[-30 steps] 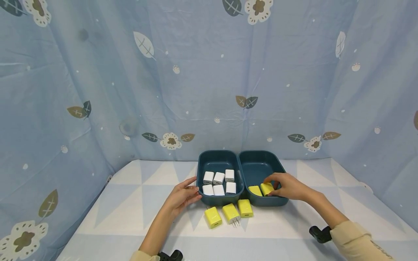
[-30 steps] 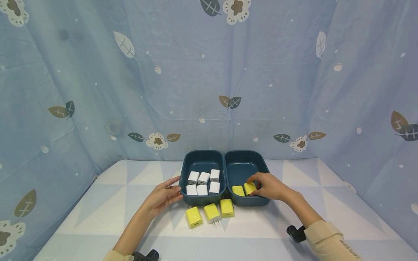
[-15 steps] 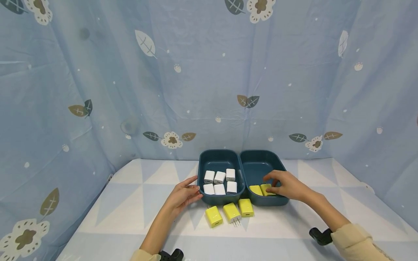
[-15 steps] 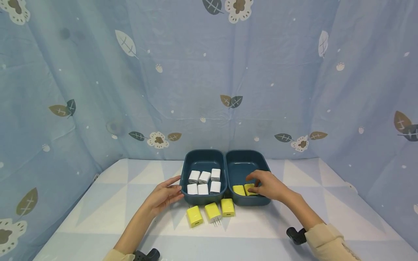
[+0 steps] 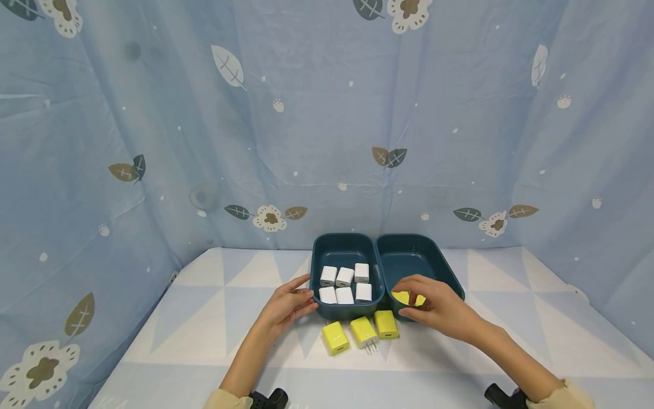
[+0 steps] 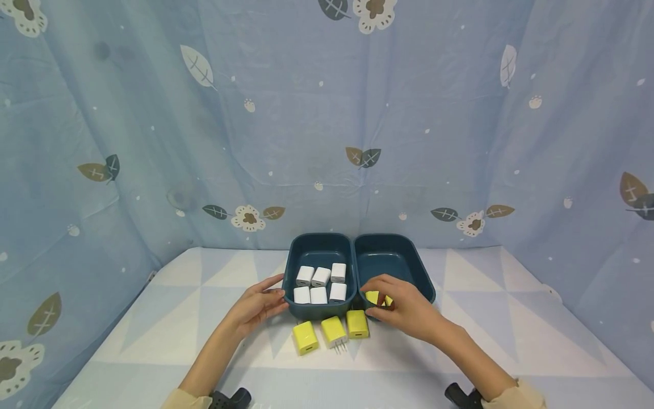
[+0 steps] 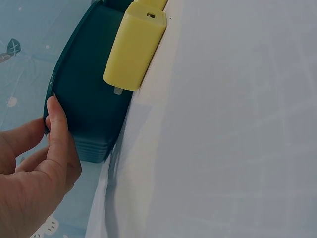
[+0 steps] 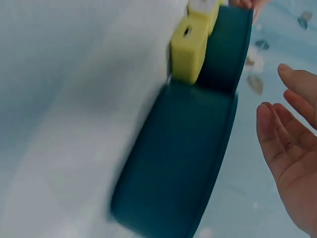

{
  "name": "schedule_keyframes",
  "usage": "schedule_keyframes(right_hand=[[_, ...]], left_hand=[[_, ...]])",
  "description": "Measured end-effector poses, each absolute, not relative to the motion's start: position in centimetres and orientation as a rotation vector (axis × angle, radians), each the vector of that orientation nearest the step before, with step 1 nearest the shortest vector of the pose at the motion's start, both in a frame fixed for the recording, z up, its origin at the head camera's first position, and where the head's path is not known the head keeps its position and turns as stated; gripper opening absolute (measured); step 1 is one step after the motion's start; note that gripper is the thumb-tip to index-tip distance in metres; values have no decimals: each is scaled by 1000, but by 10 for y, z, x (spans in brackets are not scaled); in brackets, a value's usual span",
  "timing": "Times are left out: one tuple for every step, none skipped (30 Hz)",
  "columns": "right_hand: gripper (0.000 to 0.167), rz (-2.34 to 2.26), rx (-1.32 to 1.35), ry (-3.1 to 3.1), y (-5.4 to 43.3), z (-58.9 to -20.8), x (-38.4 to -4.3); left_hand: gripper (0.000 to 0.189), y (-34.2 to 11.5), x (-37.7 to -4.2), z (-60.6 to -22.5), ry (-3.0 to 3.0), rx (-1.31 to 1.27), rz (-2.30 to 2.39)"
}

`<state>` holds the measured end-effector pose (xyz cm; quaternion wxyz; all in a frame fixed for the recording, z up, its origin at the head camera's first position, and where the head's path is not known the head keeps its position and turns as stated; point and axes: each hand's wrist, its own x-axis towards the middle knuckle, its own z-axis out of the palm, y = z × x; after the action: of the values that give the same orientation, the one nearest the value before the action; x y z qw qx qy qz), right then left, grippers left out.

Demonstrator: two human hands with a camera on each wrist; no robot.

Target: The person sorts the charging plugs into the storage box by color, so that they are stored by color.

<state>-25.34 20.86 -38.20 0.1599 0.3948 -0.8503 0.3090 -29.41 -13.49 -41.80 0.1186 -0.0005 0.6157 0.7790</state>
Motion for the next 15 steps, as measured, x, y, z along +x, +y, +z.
schedule_keyframes(right_hand=[[43, 883, 1138, -2433, 206, -383, -250], [44, 878, 1144, -2442, 203, -384, -247], [45, 872, 1144, -2462, 200, -385, -244], [44, 869, 1143, -2488, 198, -387, -241], [45, 869, 1132, -2520, 195, -389, -238], [44, 869, 1120, -2555, 193, -390, -236], [44, 868, 1108, -2588, 191, -392, -234], [43, 867, 1094, -2622, 189, -395, -233], [42, 863, 1079, -2656, 187, -397, -232], [41, 847, 1064, -2687, 186, -399, -231], [41, 823, 1049, -2715, 184, -401, -230], [41, 791, 1042, -2739, 183, -403, -230], [42, 757, 1033, -2762, 182, -405, -230], [43, 723, 1021, -2785, 181, -407, -230], [44, 689, 1013, -2800, 180, -409, -231]], left_hand=[[56, -135, -294, -418, 1802, -1, 2277], [56, -135, -294, -418, 1802, 1, 2277], [56, -135, -294, -418, 1804, 5, 2277], [56, -135, -294, -418, 1804, 7, 2277], [55, -135, -294, -418, 1804, 9, 2277], [55, -135, -294, -418, 1803, 11, 2277], [56, -135, -294, -418, 1802, 12, 2277], [56, -135, -294, -419, 1800, 14, 2278], [56, -135, -294, -419, 1797, 15, 2277], [56, -135, -294, -419, 1795, 13, 2277], [56, -135, -294, -419, 1794, 12, 2277], [56, -135, -294, -419, 1792, 12, 2277], [56, -135, -294, -419, 1792, 11, 2278], [56, -135, -294, -419, 1791, 13, 2279], [56, -135, -294, -418, 1789, 14, 2281]])
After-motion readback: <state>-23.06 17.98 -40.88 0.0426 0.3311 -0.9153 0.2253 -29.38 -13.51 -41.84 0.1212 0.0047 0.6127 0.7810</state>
